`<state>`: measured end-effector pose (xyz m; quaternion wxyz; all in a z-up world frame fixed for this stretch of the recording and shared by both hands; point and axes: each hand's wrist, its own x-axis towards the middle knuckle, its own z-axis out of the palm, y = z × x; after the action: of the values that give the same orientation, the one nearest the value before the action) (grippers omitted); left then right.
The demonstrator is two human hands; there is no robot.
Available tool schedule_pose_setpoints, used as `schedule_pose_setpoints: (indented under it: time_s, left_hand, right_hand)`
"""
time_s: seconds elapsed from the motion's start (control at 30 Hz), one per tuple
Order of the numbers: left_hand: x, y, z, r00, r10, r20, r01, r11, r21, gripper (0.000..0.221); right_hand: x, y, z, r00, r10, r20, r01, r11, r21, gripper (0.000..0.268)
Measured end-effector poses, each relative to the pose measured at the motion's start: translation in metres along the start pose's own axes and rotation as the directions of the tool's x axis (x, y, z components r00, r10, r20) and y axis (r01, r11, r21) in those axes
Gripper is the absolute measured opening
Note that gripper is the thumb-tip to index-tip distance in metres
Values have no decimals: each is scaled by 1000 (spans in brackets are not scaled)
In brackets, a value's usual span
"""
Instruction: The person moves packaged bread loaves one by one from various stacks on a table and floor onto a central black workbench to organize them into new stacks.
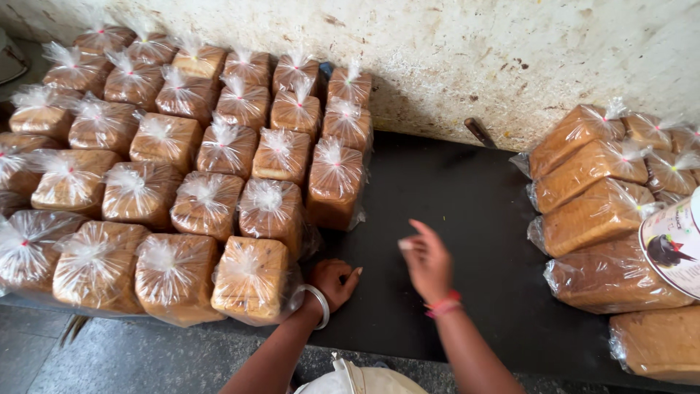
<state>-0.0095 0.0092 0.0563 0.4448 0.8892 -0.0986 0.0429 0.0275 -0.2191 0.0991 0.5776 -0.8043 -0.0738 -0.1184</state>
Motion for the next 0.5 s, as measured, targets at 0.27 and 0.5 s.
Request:
schedule_pose_setpoints:
  time_s: [0.27,0.5]
  left_hand:
    - [1,13,-10,994,-66,91,60,996,66,46]
    - [-4,10,-6,999,-25,43,23,998,61,46]
  right_hand:
    - [-9,-51,-216,816,-351,-459,-80,718,-691,11]
    - [41,-43,-269,854,-126,-505,-222,789,-573,13]
